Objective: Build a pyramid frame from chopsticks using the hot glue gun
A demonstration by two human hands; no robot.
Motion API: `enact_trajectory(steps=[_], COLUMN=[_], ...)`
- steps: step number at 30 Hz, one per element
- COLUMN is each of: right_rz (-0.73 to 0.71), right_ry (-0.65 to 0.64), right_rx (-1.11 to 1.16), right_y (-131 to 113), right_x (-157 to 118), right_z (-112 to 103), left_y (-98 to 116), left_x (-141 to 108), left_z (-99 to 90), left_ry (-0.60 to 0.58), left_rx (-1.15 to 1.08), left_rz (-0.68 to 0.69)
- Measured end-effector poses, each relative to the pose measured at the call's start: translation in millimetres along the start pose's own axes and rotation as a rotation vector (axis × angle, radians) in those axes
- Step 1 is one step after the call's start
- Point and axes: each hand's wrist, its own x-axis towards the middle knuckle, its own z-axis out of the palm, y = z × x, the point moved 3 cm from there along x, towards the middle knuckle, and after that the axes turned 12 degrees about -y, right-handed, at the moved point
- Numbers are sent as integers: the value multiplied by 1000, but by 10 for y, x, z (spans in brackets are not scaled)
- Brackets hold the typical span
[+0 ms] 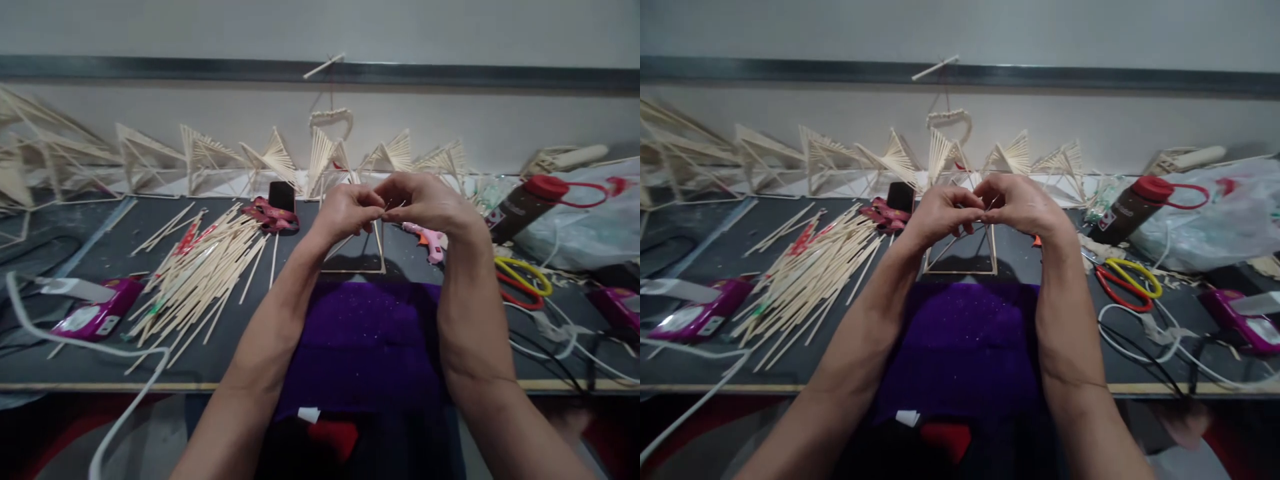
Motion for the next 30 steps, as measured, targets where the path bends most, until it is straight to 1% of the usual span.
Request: enact_trajectory(steps=[8,16,20,24,30], right_rz=[-51,-91,-70,-80,-48], right_ry=[-33,-16,-27,-19,22], right_rx=[68,90,106,102,68], right_y=[65,78,81,88,75], right_x=[7,23,25,16,9], right_z=[2,6,15,18,17], left_y=[7,-8,-9,-16,-31], left_x=[8,6,3,2,-6], left_z=[11,-5,-19,-43,-89], left_ry=[24,17,-4,-17,-102], left_rx=[-54,-55,-54,-75,-118], left_rz=[-5,25,7,-4,0])
